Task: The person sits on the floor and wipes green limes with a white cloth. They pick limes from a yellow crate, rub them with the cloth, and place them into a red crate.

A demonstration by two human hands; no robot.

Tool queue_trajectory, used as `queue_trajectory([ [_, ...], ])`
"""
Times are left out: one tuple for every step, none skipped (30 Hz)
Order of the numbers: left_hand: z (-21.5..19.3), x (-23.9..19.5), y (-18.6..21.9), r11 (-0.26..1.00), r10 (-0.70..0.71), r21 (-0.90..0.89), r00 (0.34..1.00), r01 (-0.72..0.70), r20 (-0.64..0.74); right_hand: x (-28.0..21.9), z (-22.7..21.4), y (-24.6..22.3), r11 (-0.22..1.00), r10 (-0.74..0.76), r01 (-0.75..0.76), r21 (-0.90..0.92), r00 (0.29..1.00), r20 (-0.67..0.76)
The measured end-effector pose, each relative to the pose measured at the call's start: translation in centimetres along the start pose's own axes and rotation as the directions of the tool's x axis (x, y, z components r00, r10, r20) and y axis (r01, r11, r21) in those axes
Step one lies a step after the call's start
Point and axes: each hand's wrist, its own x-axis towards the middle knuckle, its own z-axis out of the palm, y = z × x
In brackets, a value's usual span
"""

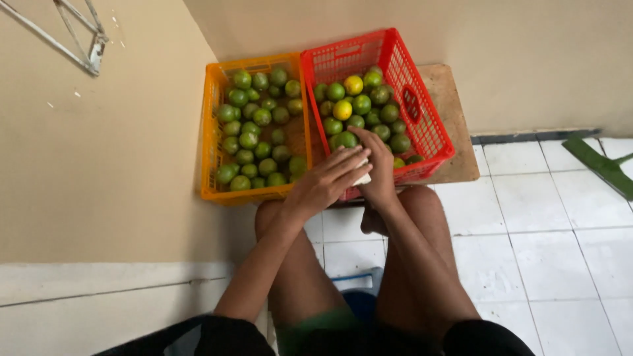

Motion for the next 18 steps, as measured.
queue_trajectory([
  [0.9, -0.5, 0.5, 1.0, -0.01, -0.018, 1.0, 0.01, 0.004, -0.4, -0.2, 0.0, 1.0, 0.019, -0.019, -0.008, 1.0, 0.005],
  [1.7, -1.0, 1.1, 0.998, -0.057, -0.018, 0.998, 0.057, -0.016, -0.9, -0.4, 0.0, 0.999, 0.043, -0.043, -0.003, 0.999, -0.006],
  [2.2, -1.2, 0.8, 0.995, -0.094, 0.005, 0.995, 0.095, -0.042, -0.4, -0.1, 0.2, 0.999, 0.045, -0.044, 0.014, 0.999, -0.018],
  [2.2, -1.3, 1.4, 0.995, -0.096, 0.013, 0.994, 0.097, -0.044, -0.6, -0.1, 0.1, 0.999, 0.039, -0.039, 0.02, 0.999, -0.014],
  [2.0, -1.2, 1.8, 0.988, -0.154, 0.014, 0.987, 0.155, -0.049, -0.6, 0.0, 0.0, 0.998, 0.053, -0.053, 0.019, 0.999, 0.003],
  [1.9, -1.2, 2.1, 0.977, -0.211, 0.014, 0.976, 0.212, -0.055, -0.6, 0.1, 0.0, 0.998, 0.066, -0.066, 0.018, 0.998, 0.021],
  [1.7, -1.5, 2.1, 0.976, -0.217, 0.01, 0.975, 0.217, -0.051, -0.6, 0.0, -0.5, 0.997, 0.073, -0.073, 0.017, 0.997, 0.023],
  [1.6, -1.7, 2.0, 0.969, -0.243, 0.033, 0.968, 0.246, -0.069, -0.6, -0.2, -0.8, 0.993, 0.099, -0.102, 0.057, 0.994, 0.056],
  [1.6, -1.7, 1.6, 0.961, -0.263, 0.06, 0.96, 0.269, -0.096, -0.2, -0.3, -1.0, 0.988, 0.113, -0.122, 0.095, 0.99, 0.088],
  [0.7, -0.9, 1.7, 0.961, -0.263, 0.059, 0.96, 0.269, -0.099, -0.6, -0.4, -0.8, 0.989, 0.111, -0.119, 0.093, 0.99, 0.089],
  [-0.3, -0.1, 1.8, 0.966, -0.245, 0.037, 0.953, 0.256, -0.177, -0.7, -0.1, -0.6, 0.988, 0.11, -0.117, 0.102, 0.992, 0.068],
  [-1.4, 0.6, 1.8, 0.971, -0.228, 0.017, 0.94, 0.239, -0.254, -0.8, 0.1, -0.4, 0.987, 0.11, -0.114, 0.111, 0.993, 0.047],
  [-1.8, 1.0, 1.4, 0.968, -0.238, 0.021, 0.939, 0.251, -0.25, -0.9, 0.1, -0.2, 0.986, 0.115, -0.121, 0.118, 0.992, 0.057],
  [-2.1, 1.4, 1.0, 0.965, -0.252, 0.022, 0.946, 0.262, -0.207, -0.9, 0.1, 0.1, 0.981, 0.084, -0.1, 0.168, 0.992, 0.099],
  [-2.2, 2.1, 0.4, 0.965, -0.256, 0.021, 0.952, 0.263, -0.168, -0.7, -0.1, 0.6, 0.975, 0.047, -0.074, 0.211, 0.99, 0.132],
  [-1.7, 1.9, -0.1, 0.964, -0.257, 0.022, 0.952, 0.265, -0.169, -0.8, -0.5, 0.7, 0.974, 0.046, -0.074, 0.212, 0.99, 0.134],
  [-1.3, 1.7, -0.6, 0.931, -0.352, -0.127, 0.934, 0.342, -0.066, -0.9, -0.7, 0.6, 0.965, 0.039, -0.074, 0.252, 0.989, 0.142],
  [-0.9, 1.5, -1.1, 0.866, -0.427, -0.264, 0.903, 0.424, 0.048, -1.1, -0.9, 0.6, 0.954, 0.031, -0.075, 0.292, 0.988, 0.15],
])
